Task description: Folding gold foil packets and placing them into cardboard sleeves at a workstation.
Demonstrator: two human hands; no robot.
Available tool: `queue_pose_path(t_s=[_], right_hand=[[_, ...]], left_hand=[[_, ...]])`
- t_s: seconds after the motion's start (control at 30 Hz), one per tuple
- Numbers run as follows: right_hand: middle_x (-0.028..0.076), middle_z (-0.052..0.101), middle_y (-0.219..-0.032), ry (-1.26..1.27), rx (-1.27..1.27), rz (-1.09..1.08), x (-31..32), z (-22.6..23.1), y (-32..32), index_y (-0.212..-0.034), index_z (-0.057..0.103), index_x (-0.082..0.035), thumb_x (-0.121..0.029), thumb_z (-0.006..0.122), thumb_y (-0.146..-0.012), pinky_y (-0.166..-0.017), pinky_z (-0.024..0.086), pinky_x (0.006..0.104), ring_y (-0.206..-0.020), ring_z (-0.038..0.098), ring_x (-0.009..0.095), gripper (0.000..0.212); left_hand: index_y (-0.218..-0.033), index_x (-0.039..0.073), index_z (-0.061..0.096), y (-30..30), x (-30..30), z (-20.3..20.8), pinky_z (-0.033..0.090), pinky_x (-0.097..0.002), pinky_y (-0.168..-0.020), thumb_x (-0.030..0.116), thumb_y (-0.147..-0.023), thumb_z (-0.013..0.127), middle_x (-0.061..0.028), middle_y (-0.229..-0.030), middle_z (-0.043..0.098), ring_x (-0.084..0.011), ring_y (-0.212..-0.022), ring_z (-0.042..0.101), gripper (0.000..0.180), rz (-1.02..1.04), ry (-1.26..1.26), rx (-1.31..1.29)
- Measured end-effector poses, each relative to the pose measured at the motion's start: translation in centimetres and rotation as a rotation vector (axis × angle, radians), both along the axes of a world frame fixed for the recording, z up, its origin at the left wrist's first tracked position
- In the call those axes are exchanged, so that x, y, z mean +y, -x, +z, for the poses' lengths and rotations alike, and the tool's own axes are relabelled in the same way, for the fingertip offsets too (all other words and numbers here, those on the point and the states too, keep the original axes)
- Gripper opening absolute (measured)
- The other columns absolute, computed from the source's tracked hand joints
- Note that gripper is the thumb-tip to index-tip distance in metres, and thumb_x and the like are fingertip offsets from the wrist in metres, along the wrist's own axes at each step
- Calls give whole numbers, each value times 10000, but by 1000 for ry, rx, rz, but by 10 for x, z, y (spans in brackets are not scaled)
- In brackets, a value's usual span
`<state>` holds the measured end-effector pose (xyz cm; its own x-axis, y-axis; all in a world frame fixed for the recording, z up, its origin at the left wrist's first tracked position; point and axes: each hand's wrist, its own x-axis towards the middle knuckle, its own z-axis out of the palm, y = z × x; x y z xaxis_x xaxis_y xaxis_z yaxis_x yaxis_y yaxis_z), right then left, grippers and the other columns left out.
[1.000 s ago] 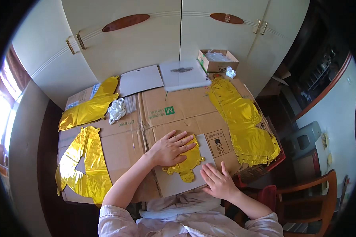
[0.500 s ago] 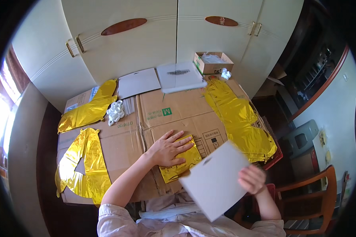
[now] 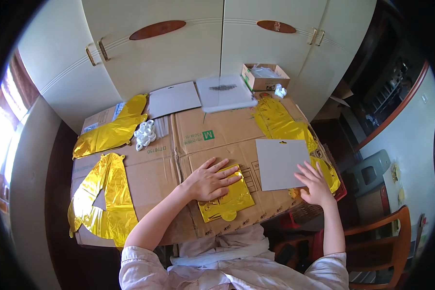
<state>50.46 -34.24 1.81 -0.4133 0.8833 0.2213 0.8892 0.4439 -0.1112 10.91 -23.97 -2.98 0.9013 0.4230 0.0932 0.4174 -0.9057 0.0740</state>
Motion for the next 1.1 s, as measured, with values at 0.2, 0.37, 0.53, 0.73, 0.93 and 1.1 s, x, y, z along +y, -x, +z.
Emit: queue_pose_path(t_s=[0.2, 0.37, 0.53, 0.73, 0.93, 1.1], right_hand=[[-4, 658, -964, -93, 136, 422, -2, 7, 120, -950, 691, -112, -278, 729, -801, -882, 430, 363, -949, 614, 169, 226], [10, 630, -1050, -20, 137, 492, -6, -14, 156, -1058, 674, -85, -353, 736, -794, -892, 428, 350, -996, 583, 171, 381], [39, 616, -1100, -63, 95, 456, -9, -18, 168, -1089, 660, -61, -373, 740, -778, -924, 435, 359, -1028, 571, 190, 448], [80, 627, -1075, -89, 160, 410, -11, -30, 172, -1059, 638, -53, -299, 741, -766, -955, 468, 401, -1024, 597, 247, 396], [99, 641, -953, -74, 253, 321, -1, -31, 184, -1031, 616, -55, -239, 724, -788, -861, 499, 411, -919, 622, 266, 324], [79, 623, -800, -95, 358, 217, 15, -37, 196, -991, 610, -62, -211, 723, -806, -729, 498, 385, -810, 613, 245, 263]], left_hand=[[-1530, 240, 312, 0, -2, 6, 125, -513, -1199, 405, -993, 317, -8, -1592, 290, -296, -1470, 247, 562, 29, 64, 2], [-1543, 221, 275, -1, 0, 6, 99, -515, -1202, 418, -988, 326, -24, -1596, 277, -287, -1483, 210, 591, 18, 107, -6], [-1549, 204, 254, 1, 1, 5, 94, -521, -1202, 431, -968, 342, -53, -1601, 262, -296, -1486, 200, 630, 26, 150, -21], [-1551, 193, 243, 1, 2, 7, 97, -517, -1204, 425, -951, 341, -72, -1605, 247, -292, -1485, 203, 651, 19, 176, -39], [-1555, 168, 230, 3, 3, 7, 93, -507, -1208, 410, -947, 335, -74, -1610, 232, -280, -1489, 196, 663, 14, 198, -63], [-1560, 160, 218, 3, 6, 8, 94, -500, -1210, 379, -952, 317, -69, -1612, 230, -266, -1490, 198, 655, 22, 280, -107]])
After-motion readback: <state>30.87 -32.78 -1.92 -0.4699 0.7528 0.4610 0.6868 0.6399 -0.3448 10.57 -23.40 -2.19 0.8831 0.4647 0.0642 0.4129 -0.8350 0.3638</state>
